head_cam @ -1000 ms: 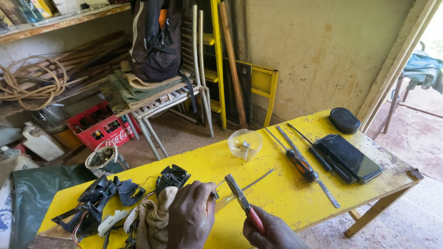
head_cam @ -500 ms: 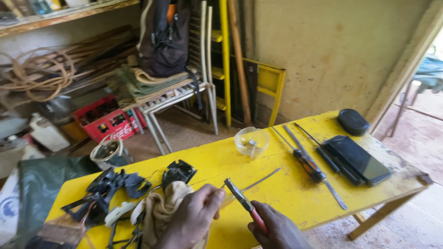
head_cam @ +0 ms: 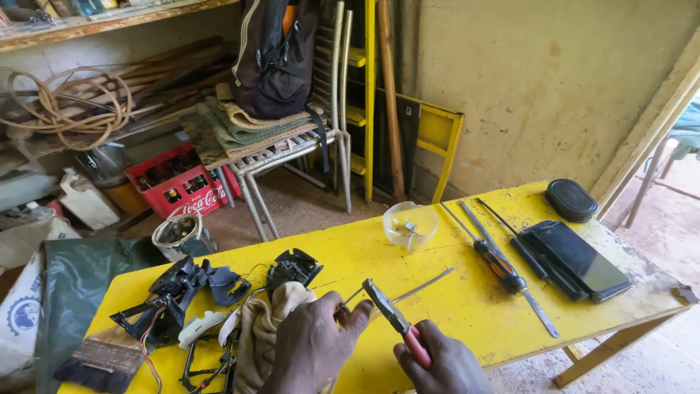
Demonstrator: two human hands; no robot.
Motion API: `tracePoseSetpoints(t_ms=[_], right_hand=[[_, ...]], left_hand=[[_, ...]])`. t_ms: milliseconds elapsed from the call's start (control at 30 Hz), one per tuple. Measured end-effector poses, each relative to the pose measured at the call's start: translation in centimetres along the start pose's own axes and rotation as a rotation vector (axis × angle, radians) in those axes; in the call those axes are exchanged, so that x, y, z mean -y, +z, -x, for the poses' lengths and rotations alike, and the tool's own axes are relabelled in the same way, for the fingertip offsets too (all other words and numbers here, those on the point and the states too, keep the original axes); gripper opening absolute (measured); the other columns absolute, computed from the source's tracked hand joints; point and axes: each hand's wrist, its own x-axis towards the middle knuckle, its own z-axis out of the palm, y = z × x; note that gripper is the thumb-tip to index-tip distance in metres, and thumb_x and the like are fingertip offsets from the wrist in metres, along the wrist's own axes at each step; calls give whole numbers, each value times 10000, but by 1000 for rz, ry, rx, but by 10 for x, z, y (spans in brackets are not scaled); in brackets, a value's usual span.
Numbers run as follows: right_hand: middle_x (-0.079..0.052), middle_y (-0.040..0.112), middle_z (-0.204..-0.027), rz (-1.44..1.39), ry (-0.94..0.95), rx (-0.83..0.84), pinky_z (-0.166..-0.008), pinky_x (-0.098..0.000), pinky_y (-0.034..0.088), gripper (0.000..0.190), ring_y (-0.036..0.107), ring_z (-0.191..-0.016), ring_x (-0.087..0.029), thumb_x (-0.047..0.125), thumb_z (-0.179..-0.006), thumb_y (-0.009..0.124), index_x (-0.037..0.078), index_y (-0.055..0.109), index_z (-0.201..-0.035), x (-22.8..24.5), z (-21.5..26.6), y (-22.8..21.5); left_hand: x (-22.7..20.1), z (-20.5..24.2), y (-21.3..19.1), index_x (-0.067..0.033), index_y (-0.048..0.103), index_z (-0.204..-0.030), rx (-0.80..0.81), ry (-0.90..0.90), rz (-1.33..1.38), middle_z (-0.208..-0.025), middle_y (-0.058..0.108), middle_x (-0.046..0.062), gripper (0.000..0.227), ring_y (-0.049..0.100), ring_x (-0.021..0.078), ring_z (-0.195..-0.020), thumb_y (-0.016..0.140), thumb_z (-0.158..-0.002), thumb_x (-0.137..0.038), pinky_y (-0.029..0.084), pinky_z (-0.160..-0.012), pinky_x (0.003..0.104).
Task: The person uses pliers to bend and shape a small metal pin held in their left hand. They repeatedly adjust the pin's position and apply pressure with the pliers to modify its form on a yellow workbench.
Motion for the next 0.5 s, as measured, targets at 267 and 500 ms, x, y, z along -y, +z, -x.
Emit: tracePoseSetpoints(t_ms=[267, 500], right_hand=[[88, 628, -714, -77, 14, 76, -715, -230, 513, 181, 556, -691, -118, 290, -834, 759, 268, 585, -789, -12, -7, 14], [-37, 563, -773, -597, -110, 223, -520, -236, 286, 286, 453, -528, -129, -129, -811, 589, 117, 706, -899, -58, -22, 40]], left_hand=[[27, -15, 33, -175, 658, -645, -363, 132, 14, -613, 694, 102, 389, 612, 357, -579, 576, -907, -452, 451, -558, 543], [32, -11, 38, -153, 571, -610, -490, 303, 73, -550, 645, 119, 345, 568, 409, -541, 620, -877, -367, 445, -549, 558]])
